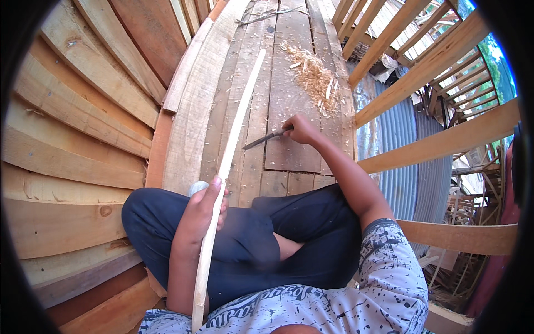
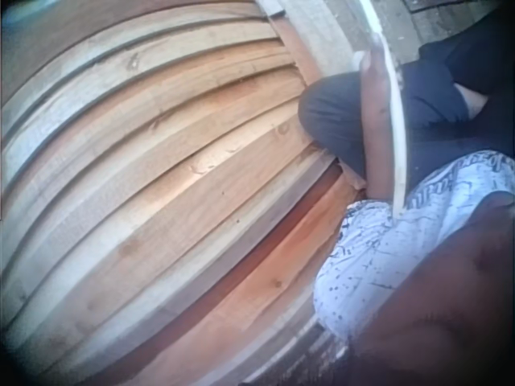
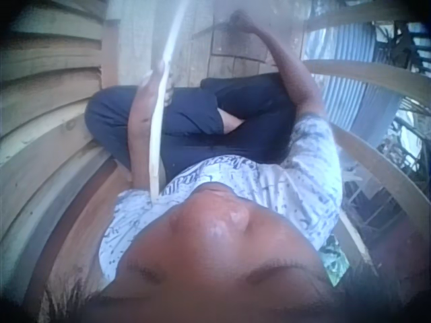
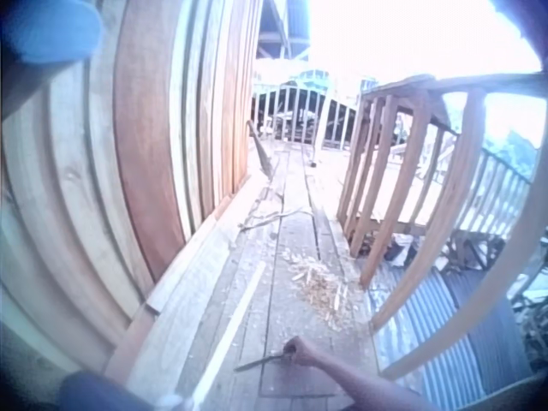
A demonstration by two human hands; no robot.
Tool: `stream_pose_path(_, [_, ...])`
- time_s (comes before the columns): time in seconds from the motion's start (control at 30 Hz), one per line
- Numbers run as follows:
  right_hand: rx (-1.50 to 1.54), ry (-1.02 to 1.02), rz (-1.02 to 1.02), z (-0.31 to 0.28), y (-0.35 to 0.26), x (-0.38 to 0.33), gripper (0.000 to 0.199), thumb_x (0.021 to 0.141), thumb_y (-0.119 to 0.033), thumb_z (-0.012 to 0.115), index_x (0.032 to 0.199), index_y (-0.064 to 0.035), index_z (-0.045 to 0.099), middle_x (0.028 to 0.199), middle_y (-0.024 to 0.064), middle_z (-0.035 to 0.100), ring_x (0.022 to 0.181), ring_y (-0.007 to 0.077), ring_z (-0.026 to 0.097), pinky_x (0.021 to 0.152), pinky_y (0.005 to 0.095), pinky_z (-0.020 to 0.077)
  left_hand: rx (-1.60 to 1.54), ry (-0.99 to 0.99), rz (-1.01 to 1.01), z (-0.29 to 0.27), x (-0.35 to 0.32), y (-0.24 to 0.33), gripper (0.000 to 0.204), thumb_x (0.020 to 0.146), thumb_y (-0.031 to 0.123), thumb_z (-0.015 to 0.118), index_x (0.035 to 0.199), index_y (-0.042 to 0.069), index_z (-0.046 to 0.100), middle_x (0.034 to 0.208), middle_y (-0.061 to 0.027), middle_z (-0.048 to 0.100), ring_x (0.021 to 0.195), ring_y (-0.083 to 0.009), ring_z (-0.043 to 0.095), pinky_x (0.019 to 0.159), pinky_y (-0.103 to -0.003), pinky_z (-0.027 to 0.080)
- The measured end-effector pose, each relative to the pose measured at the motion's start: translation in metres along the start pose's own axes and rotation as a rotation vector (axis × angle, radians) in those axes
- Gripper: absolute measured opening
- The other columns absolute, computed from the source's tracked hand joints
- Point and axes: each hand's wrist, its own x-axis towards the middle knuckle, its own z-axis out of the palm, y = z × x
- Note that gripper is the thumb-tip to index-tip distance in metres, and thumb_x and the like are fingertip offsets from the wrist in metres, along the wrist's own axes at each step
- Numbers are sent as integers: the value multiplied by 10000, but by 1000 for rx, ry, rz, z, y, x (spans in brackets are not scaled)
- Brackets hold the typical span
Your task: The person sits cross-legged on a wooden floor and uses a knife to shave and shape a long, thin piece of wood. They hold the wood with their left hand and repeatedly scrape the surface with the knife in their right hand, creating wood shavings that accumulate on the floor.
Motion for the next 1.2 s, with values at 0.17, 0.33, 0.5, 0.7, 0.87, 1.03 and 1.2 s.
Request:
stream_pose_path(0.17, [43, -187, -229, -2, -45, -15, 274, 815, -49, 760, 1081, -32, 696, 974, 139, 745, 899, 277, 713, 798, 385, 540, 3, 16, -1, -2, -2, -1, 464, 1013, 506, 530, 988, 43, 528, 662, 17, 495, 468, -45, 429, 409, -207, 358])
stream_pose_path(0.33, [18, -160, -160, 14, -53, -15, 193, 893, -107, 684, 1071, -33, 696, 977, 156, 740, 909, 302, 712, 805, 393, 541, 21, 6, 4, 0, -1, -1, 461, 1013, 511, 529, 992, 50, 531, 660, 18, 494, 469, -44, 429, 408, -206, 356])
stream_pose_path(0.5, [-43, 265, 177, 7, -32, 7, 196, 932, -126, 632, 1089, -50, 721, 998, 210, 723, 890, 331, 706, 796, 405, 538, -3, -1, 2, -2, -1, 0, 445, 1016, 503, 527, 988, 59, 531, 661, 19, 496, 469, -44, 433, 409, -201, 353])
stream_pose_path(0.7, [-2, -564, -526, 21, -52, -22, 467, 798, -23, 587, 1241, -119, 699, 1073, 205, 717, 960, 324, 690, 817, 388, 540, 26, -4, -6, 2, -3, 2, 484, 1022, 534, 487, 998, 52, 521, 655, 21, 451, 478, -44, 420, 417, -195, 355])
stream_pose_path(0.87, [39, 47, 60, 15, -36, -5, 533, 812, -7, 577, 1287, -226, 680, 1052, 158, 730, 927, 287, 695, 815, 390, 534, 38, -15, -7, 4, -1, 2, 484, 1020, 534, 491, 998, 51, 519, 655, 20, 451, 478, -43, 421, 417, -193, 354])
stream_pose_path(1.03, [28, -174, -218, -13, -50, -12, 533, 842, 46, 548, 1280, -223, 689, 983, 111, 721, 896, 253, 669, 793, 383, 523, 35, 19, -10, 0, -4, 3, 488, 1018, 537, 492, 997, 50, 517, 652, 22, 451, 474, -42, 421, 412, -191, 355])
stream_pose_path(1.2, [-21, -248, -321, 20, -36, -20, 483, 844, -21, 605, 1259, -251, 698, 1057, 122, 737, 914, 305, 701, 794, 409, 541, 49, -4, -18, 4, -1, 2, 484, 1019, 538, 489, 999, 55, 517, 652, 24, 452, 474, -42, 421, 414, -193, 356])
